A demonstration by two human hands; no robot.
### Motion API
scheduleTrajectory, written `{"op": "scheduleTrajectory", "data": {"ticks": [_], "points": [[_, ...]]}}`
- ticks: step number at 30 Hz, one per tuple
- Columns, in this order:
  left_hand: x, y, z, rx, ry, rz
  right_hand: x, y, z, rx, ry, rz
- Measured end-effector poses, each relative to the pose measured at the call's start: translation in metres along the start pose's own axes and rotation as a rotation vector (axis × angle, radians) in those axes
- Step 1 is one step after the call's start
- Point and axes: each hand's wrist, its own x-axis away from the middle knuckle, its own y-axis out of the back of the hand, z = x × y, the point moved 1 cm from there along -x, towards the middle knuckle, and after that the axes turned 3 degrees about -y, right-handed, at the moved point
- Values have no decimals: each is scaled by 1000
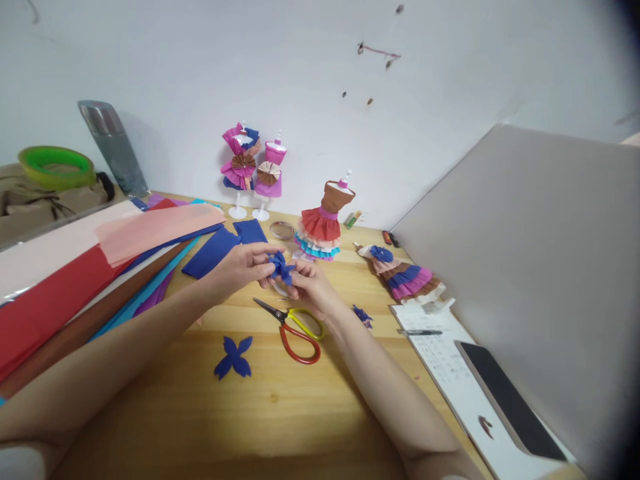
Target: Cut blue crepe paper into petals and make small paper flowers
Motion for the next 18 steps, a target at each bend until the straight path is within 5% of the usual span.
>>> {"op": "scheduleTrajectory", "data": {"ticks": [18], "points": [[0, -2, -2, 39, 96, -57, 1, -4, 2, 214, 86, -40]]}}
